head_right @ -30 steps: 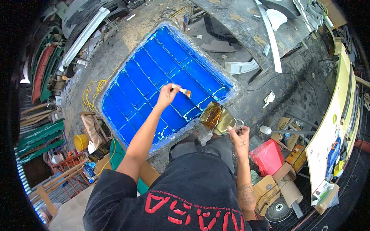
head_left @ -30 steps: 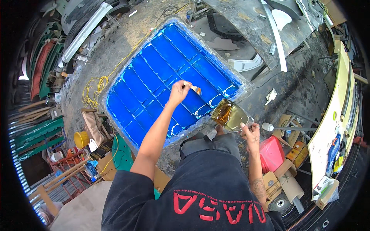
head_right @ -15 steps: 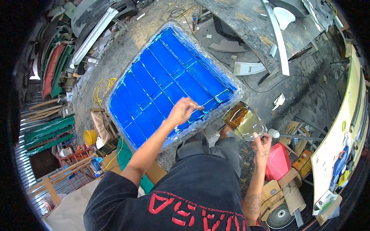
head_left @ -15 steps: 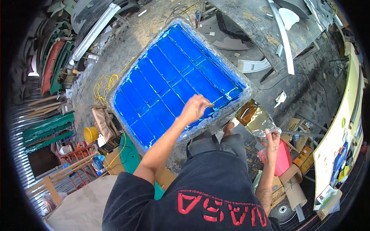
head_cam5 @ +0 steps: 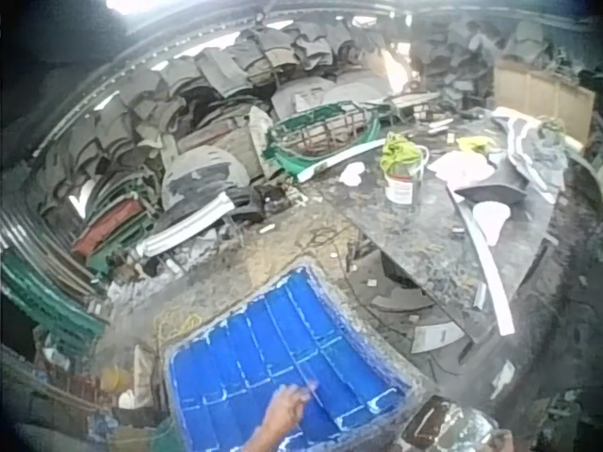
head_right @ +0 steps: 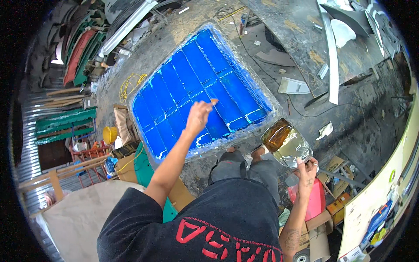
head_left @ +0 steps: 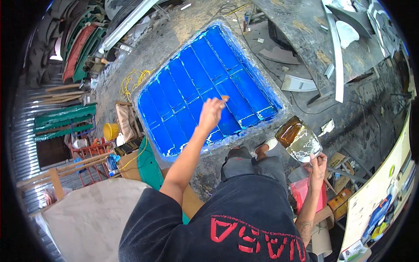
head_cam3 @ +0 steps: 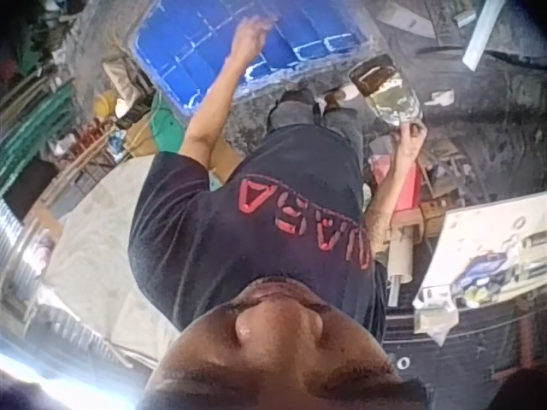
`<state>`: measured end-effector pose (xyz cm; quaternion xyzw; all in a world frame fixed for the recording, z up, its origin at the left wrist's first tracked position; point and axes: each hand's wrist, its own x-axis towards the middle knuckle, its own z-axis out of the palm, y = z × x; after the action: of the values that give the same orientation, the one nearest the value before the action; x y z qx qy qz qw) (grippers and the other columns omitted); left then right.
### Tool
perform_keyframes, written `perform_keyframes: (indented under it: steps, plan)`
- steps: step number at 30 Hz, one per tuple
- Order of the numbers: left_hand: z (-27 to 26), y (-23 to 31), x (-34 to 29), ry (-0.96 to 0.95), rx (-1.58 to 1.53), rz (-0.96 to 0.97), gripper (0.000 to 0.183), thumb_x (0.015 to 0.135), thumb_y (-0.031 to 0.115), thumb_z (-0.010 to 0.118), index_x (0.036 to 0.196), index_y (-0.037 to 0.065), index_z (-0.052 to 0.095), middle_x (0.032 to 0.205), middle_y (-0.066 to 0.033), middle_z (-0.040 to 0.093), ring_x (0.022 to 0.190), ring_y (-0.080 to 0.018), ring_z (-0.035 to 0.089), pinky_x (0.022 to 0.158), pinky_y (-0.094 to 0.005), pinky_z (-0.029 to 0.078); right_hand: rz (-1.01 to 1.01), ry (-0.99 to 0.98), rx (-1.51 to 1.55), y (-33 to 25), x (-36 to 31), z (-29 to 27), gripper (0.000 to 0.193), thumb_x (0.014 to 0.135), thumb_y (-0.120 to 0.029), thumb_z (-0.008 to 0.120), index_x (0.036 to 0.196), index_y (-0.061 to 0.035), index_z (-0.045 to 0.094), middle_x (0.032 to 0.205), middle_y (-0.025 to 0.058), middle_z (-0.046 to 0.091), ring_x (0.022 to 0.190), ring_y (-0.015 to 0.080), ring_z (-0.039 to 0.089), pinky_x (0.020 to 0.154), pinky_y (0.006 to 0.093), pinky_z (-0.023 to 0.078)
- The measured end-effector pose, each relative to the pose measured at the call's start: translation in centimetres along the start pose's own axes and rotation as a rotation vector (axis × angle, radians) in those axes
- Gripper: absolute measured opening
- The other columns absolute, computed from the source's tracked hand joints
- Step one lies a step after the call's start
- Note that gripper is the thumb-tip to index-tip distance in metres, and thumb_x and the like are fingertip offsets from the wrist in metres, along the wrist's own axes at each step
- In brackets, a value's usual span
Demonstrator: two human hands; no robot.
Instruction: The person applies a liquid from a container onto the slats of a blue vent using a brush.
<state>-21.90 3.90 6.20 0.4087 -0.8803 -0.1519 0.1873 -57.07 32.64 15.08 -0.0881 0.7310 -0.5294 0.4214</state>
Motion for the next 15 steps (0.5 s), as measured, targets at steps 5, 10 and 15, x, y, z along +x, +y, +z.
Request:
perform_keyframes:
  steps: [5,10,15]
  plan:
    - [-1.9,5.2,-1.2,-0.195,-0.229,-0.169,0.018,0.093,0.011,0.062,0.109,0.009,0.071,0.090,-0.0096,0.064,0.086,-0.0273,0.059,0.080,-0.0382,0.046,0.002,-0.127,-0.004,-1.9,3.1,-0.8,0.049,0.088,-0.022,0.072,0.122,-0.0048,0.042,0.112,0.0083,0.059,0.094,0.0148,0.058,0.070,0.0291,0.052]
    - [-2.1,-3.2,0.3,-0.092,-0.475,-0.357,0.015,0.095,0.015,0.063,0.103,0.006,0.072,0.095,-0.0100,0.069,0.089,-0.0210,0.065,0.079,-0.0341,0.050,-0.033,-0.180,-0.028,-3.7,4.1,0.1,0.048,0.089,-0.020,0.071,0.122,-0.0037,0.041,0.115,0.0087,0.058,0.095,0.0150,0.059,0.070,0.0290,0.053]
    - [-1.7,-8.8,2.5,0.263,-0.331,-0.514,0.019,0.096,0.017,0.061,0.104,0.005,0.073,0.087,-0.0104,0.067,0.078,-0.0207,0.063,0.069,-0.0347,0.049,-0.044,-0.171,-0.021,-4.9,2.7,1.2,0.047,0.089,-0.022,0.070,0.122,-0.0040,0.042,0.115,0.0089,0.058,0.094,0.0160,0.061,0.071,0.0301,0.055]
